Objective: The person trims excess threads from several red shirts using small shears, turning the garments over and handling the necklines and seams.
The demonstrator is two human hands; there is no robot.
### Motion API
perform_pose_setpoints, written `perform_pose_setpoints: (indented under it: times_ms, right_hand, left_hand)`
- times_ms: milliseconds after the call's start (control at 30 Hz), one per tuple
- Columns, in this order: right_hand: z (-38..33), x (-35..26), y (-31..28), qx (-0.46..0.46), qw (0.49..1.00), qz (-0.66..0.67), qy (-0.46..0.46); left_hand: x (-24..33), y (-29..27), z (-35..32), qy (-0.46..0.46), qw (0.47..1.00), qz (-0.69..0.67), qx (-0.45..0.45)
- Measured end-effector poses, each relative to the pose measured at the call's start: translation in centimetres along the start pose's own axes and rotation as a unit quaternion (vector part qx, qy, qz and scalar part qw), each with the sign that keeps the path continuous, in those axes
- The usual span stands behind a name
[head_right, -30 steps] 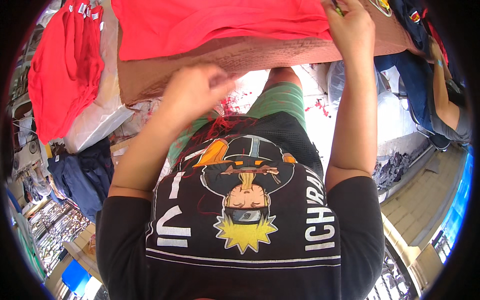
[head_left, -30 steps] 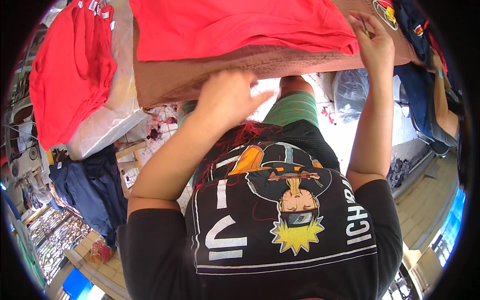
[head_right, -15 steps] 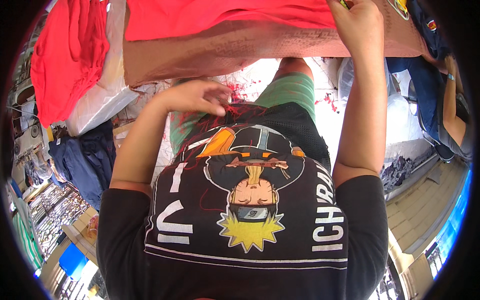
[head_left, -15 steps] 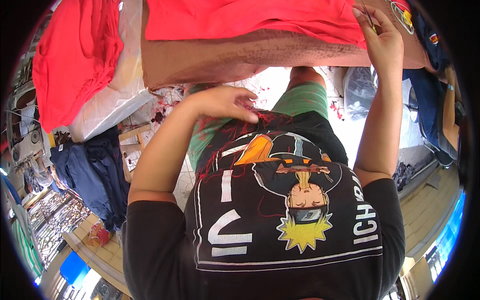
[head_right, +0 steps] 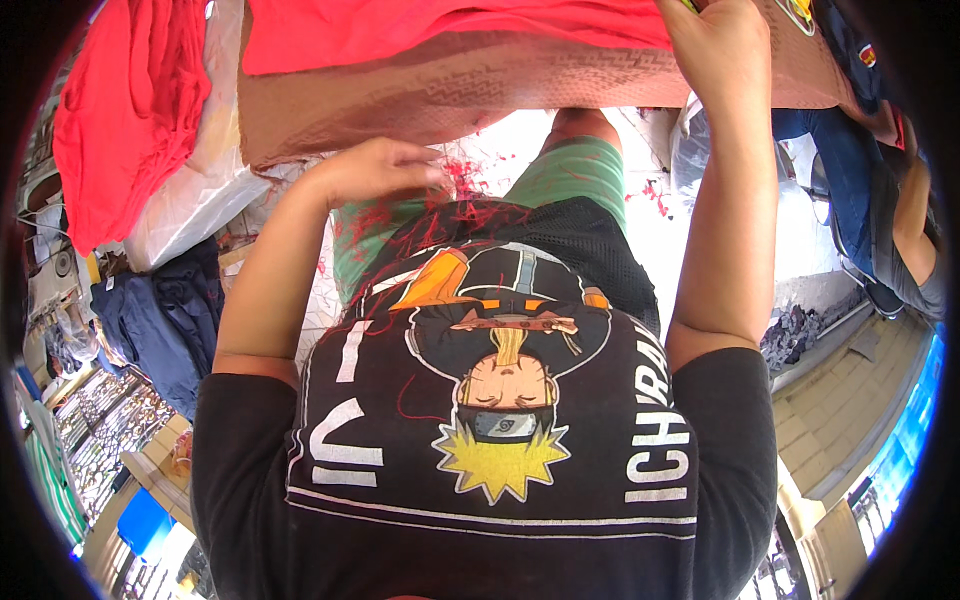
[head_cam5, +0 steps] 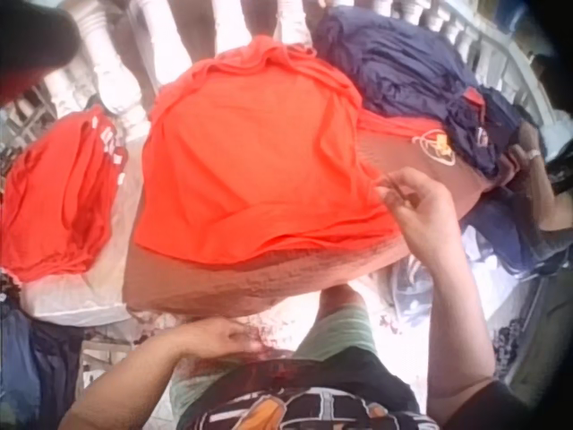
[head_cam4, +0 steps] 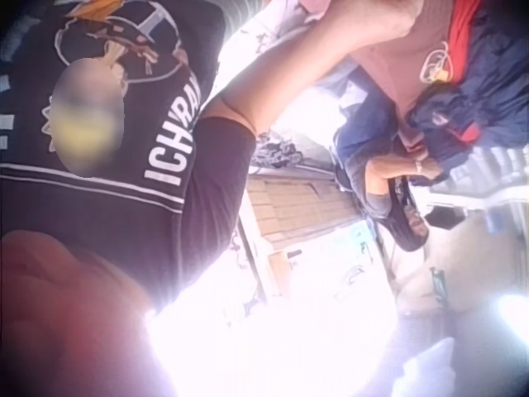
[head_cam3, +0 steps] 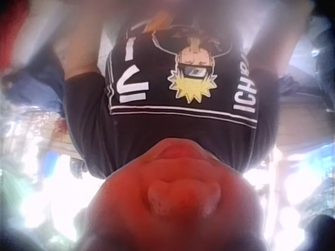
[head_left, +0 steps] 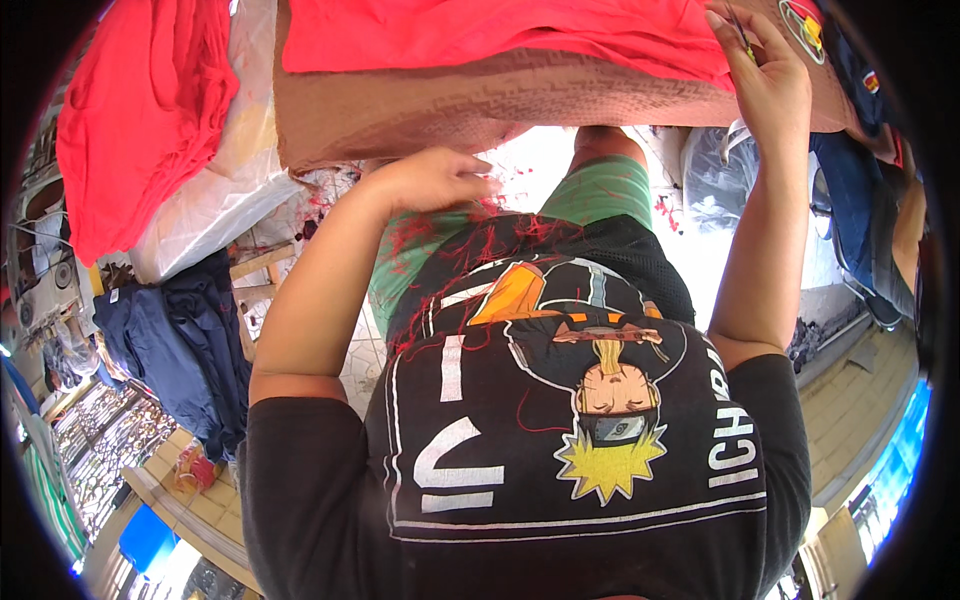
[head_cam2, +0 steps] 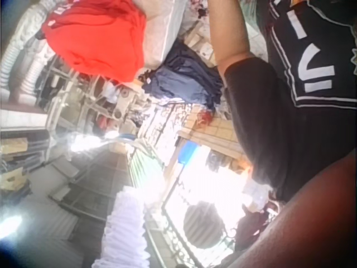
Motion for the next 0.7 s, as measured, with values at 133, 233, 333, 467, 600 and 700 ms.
perform_pose_setpoints:
  times_ms: [133, 233, 333, 467, 600, 700]
  right_hand:
    - [-2.7, -11.3, 4.9, 0.039, 0.989, -0.132, -0.061]
    - [-3.5, -13.4, 3.4, 0.023, 0.987, -0.154, -0.025]
    - [-3.4, -13.6, 3.4, 0.02, 0.989, -0.145, 0.006]
    - [-3.8, -14.3, 3.3, 0.032, 0.985, -0.169, -0.012]
    - [-1.1, -5.3, 0.6, -0.014, 0.997, -0.072, 0.016]
    - [-3.6, -13.2, 3.6, 0.009, 0.979, -0.202, -0.022]
  left_hand:
    - [1.3, 5.3, -0.2, 0.126, 0.992, 0.016, -0.009]
    - [2.7, 4.0, 0.3, 0.165, 0.984, -0.01, 0.066]
    - [-2.2, -1.7, 2.8, 0.095, 0.977, 0.009, 0.19]
    - [-2.5, -1.8, 2.5, 0.094, 0.936, 0.254, 0.226]
    - [1.3, 0.9, 3.2, 0.124, 0.991, 0.021, 0.039]
    - [4.0, 5.1, 2.5, 0.14, 0.988, 0.066, 0.01]
Point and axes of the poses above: each hand's wrist, its own z-axis towards the middle knuckle, its own y-axis out of the palm, x = y × z, the point moved 6 cm from there along z, towards the middle knuckle, and after that the axes turned 12 degrees about -z, right-handed, at the moved point
